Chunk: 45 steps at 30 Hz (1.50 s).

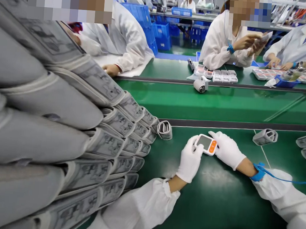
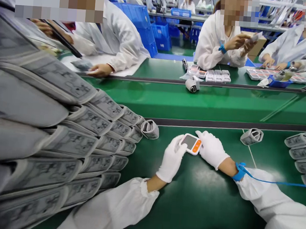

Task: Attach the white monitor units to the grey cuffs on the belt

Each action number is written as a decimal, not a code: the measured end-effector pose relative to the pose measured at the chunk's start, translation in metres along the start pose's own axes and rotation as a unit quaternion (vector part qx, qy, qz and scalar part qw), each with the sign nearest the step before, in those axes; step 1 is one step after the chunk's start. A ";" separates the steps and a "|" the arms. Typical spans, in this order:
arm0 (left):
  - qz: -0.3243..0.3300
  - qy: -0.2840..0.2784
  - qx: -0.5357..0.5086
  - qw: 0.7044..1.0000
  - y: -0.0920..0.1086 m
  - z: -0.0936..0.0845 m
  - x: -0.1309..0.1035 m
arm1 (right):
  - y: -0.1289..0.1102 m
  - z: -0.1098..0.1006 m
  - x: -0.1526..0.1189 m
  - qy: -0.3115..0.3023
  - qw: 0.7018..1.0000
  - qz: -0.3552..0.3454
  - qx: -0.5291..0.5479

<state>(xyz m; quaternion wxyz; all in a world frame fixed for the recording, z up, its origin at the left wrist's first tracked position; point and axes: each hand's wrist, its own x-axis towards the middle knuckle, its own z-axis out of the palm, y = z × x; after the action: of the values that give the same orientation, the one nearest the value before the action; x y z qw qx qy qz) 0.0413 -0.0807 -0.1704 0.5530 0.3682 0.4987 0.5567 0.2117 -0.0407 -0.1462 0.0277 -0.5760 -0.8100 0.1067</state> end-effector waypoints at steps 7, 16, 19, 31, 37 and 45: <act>-0.046 -0.005 -0.176 0.983 0.006 -0.008 0.009 | -0.021 0.034 0.011 0.226 0.915 -0.214 0.257; -0.082 -0.039 -0.216 0.972 0.010 -0.015 0.020 | -0.042 0.030 0.104 0.279 0.860 -0.210 0.372; -0.048 -0.020 -0.203 0.978 0.007 -0.013 0.016 | -0.059 0.035 0.132 0.232 0.871 -0.253 0.352; -0.038 -0.011 -0.182 0.983 0.011 -0.018 0.011 | -0.084 0.018 0.136 0.044 0.877 -0.360 0.314; -0.053 0.008 -0.162 0.985 0.016 -0.017 0.005 | -0.085 0.029 0.130 0.132 0.857 -0.178 0.466; -0.072 -0.044 -0.202 0.976 0.020 -0.034 0.020 | -0.044 0.036 0.096 0.263 0.751 -0.006 0.606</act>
<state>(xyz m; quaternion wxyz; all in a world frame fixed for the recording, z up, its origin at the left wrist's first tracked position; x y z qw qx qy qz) 0.0014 -0.0638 -0.1617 0.6760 0.2365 0.3765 0.5877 0.1325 0.0308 -0.1798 0.5834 -0.4386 -0.5394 0.4198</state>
